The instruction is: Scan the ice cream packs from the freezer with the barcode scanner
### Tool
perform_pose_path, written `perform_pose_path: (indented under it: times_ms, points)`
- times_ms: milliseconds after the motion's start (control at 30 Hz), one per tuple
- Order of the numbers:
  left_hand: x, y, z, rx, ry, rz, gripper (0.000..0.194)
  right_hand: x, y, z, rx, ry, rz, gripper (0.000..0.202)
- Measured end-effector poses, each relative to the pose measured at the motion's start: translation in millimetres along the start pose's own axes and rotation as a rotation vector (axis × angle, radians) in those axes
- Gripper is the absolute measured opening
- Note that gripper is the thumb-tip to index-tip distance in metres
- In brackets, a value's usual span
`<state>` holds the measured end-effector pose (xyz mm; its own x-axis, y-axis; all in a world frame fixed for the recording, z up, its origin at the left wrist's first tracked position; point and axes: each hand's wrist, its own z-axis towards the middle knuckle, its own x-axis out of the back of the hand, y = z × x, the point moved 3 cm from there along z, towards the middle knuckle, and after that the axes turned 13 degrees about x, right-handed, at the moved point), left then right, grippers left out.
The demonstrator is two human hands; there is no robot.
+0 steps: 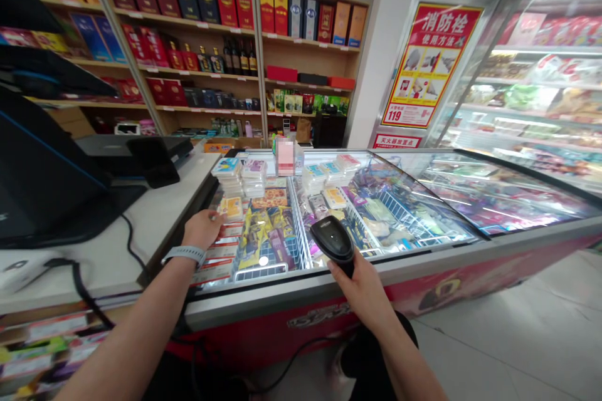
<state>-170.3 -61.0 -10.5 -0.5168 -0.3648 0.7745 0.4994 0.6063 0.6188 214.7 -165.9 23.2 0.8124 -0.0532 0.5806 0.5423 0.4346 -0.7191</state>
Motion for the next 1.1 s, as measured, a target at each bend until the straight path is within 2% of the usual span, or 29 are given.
perform_pose_path:
  times_ms: [133, 233, 367, 467, 633, 767, 867, 933, 1100]
  points:
    - [9.5, 3, -13, -0.065, 0.116, 0.119, 0.050, 2, 2, -2, -0.006, 0.011, 0.018, 0.026]
    - [5.8, 16, -29, -0.184, 0.172, 0.201, 0.054, 5, 5, -4, -0.020, 0.028, 0.017, 0.025]
    - [-20.4, 58, -59, -0.470, 0.136, 0.243, 0.046, 12, 10, -6, -0.026, 0.063, 0.022, 0.026]
    - [-50.9, 101, -86, -0.555, 0.076, 0.270, 0.050, 22, 15, -10, -0.032, 0.102, 0.033, 0.026]
    - [-111.5, 174, -129, -0.528, -0.002, 0.350, 0.069, 43, 30, -23, -0.085, 0.164, 0.003, 0.031]
    - [-158.0, 213, -148, -0.465, -0.001, 0.345, 0.089, 60, 40, -35, -0.118, 0.209, -0.016, 0.034]
    - [-183.0, 228, -152, -0.415, 0.025, 0.346, 0.093, 70, 43, -41, -0.112, 0.236, -0.013, 0.034]
    - [-193.1, 234, -153, -0.384, 0.036, 0.350, 0.091, 74, 45, -44, -0.122, 0.246, -0.020, 0.034]
    - [-199.5, 239, -151, -0.359, 0.024, 0.376, 0.086, 79, 52, -49, -0.148, 0.251, -0.037, 0.032]
